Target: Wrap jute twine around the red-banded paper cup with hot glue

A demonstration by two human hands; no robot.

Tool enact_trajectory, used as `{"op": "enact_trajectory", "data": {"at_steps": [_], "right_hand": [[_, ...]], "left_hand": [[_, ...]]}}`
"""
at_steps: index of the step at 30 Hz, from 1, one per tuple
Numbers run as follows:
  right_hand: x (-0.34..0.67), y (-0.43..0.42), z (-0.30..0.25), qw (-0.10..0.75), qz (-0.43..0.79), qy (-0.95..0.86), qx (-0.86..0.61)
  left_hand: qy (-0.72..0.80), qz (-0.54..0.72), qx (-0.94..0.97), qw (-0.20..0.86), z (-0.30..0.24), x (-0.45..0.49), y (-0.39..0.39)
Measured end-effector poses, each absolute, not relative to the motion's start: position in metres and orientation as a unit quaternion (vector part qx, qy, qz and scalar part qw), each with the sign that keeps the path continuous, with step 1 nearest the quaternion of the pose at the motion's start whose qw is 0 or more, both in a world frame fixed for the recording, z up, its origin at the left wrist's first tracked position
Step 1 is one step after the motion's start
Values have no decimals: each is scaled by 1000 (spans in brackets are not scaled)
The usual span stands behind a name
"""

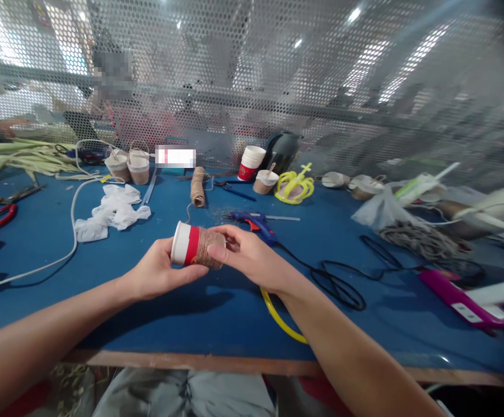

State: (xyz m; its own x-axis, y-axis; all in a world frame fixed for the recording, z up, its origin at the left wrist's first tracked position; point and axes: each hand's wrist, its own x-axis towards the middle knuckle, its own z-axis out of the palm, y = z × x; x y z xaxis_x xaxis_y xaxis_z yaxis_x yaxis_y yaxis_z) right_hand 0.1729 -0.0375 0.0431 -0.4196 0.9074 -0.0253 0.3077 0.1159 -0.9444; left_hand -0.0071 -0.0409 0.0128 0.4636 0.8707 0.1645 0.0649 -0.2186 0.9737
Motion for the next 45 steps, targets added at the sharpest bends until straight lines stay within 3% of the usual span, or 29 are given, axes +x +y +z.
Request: {"op": "enact_trajectory", "data": {"at_steps": [9,17,21,38,45], "right_hand": [[172,-39,40,324,448,-708,-439],[170,-48,40,338,165,-831,-408],[170,-51,32,346,99,-853,-379],[170,-54,22,333,120,-857,-374],[169,-54,24,341,188,-799,-459]], "left_hand": [[351,384,679,518,16,-8,-39],[333,399,618,589,19,-9,-38],[349,407,588,606,19,-8,-37],[347,396,524,669,11,-7,-33],[330,372,573,651,15,-10,-33]]}}
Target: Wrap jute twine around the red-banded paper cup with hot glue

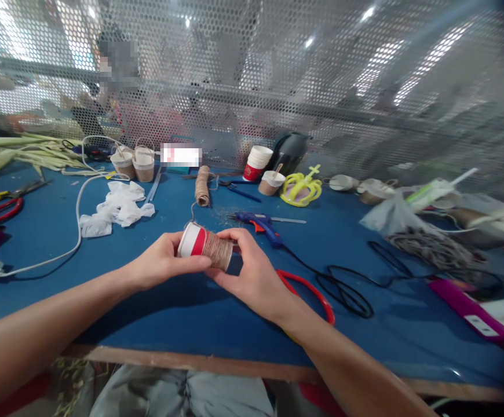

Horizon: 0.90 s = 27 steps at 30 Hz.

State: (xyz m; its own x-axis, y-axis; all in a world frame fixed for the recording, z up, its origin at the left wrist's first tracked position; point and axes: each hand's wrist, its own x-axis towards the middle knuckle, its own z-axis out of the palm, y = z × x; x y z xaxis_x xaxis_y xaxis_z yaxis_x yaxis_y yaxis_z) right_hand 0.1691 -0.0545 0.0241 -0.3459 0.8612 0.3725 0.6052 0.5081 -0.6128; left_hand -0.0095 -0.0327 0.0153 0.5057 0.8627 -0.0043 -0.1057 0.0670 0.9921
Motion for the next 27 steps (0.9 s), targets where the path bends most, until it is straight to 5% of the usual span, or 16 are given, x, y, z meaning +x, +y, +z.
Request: {"op": "enact_trajectory", "data": {"at_steps": [18,27], "right_hand": [[176,-49,37,317,276,-843,-337],[168,-53,42,290,275,-856,-327]], "left_hand": [[337,286,730,521,9,-3,-45],[315,262,734,541,8,-3,-45]]}}
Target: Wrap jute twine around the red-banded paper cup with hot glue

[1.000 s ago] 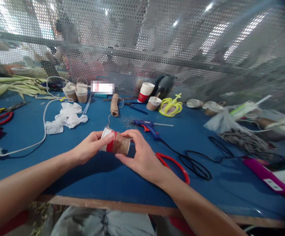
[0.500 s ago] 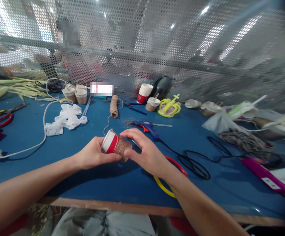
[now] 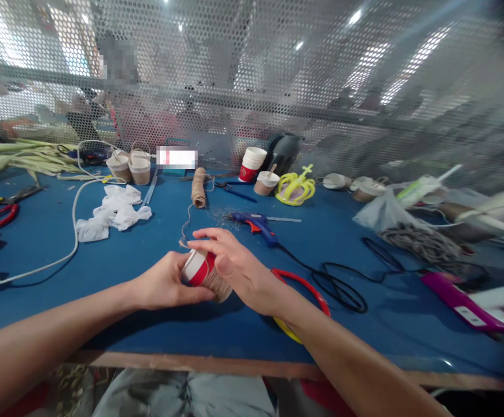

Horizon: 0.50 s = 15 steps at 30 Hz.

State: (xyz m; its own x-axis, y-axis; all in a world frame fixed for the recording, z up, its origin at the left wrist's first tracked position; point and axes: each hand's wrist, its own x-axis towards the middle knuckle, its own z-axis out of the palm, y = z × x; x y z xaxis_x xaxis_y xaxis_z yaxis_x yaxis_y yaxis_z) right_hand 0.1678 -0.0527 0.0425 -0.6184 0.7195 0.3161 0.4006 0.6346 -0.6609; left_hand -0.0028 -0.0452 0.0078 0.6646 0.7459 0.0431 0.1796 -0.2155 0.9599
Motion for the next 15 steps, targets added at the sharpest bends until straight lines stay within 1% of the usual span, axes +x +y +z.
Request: {"op": "enact_trajectory", "data": {"at_steps": [4,6,8,10,11,12,13,15], "right_hand": [[164,-51,46,278,317,-852,-311],[166,-45,49,297,345,-836,-307],[175,-33,53,321,341,-808,-357],[190,-15,57,311,261,-773,-487],[200,-6,57,283,180,-750,-570],[210,4,56,232,94,-717,-650],[220,13,53,207,69,-696,-684],[237,27,43,163,67,-677,-714]], "left_hand": [[285,254,747,545,8,-3,-46],[290,259,734,557,8,-2,-47],[299,265,714,575,9,-2,-48],[310,273,696,588,8,-3,-48],[317,280,687,592,8,-3,-48],[322,288,679,594,7,-3,-47],[323,296,672,597,6,-3,-46],[319,311,665,599,5,-4,-45]]}}
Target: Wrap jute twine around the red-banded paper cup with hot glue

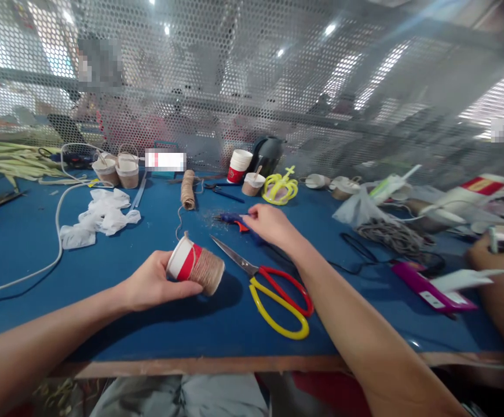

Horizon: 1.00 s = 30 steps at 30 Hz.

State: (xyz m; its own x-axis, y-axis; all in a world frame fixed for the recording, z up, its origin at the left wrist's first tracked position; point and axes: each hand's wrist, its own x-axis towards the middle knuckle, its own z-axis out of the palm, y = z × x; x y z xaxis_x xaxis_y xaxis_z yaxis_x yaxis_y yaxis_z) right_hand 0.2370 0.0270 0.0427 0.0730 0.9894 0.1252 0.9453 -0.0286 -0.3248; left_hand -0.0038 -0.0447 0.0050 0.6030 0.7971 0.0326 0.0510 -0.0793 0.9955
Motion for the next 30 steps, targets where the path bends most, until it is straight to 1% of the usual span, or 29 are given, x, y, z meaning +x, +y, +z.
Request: {"op": "enact_trajectory", "data": {"at_steps": [3,6,9,12,13,14,15,17,19,24,27,30], "right_hand": [[250,38,22,121,89,-660,-736],[251,41,12,132,101,-641,-750],[247,33,23,175,127,-632,-744],[243,13,45,233,171,-650,-703],[241,4,52,257,195,-659,-679],[239,-5,58,307,265,-662,-630],[237,-15,62,326,318,-661,-596],[231,-31,66,338,365,-665,-557],[224,-43,65,337,379,-671,-541],[213,-58,62,319,373,-685,-538],[212,-62,61,304,306,-721,-541],[213,-64,57,285,226,-770,-525]], "left_hand": [[317,323,668,590,5,-4,-43],[323,327,672,581,5,-4,-42],[326,332,683,563,6,-4,-41],[334,340,699,533,6,-5,-40],[337,341,703,525,6,-5,-39],[340,341,708,517,6,-5,-39],[343,340,712,509,6,-5,-38],[350,340,719,495,5,-5,-37],[352,340,726,483,5,-6,-36],[362,341,745,445,5,-9,-31],[362,347,757,418,5,-11,-29],[358,349,762,413,5,-11,-28]]}}
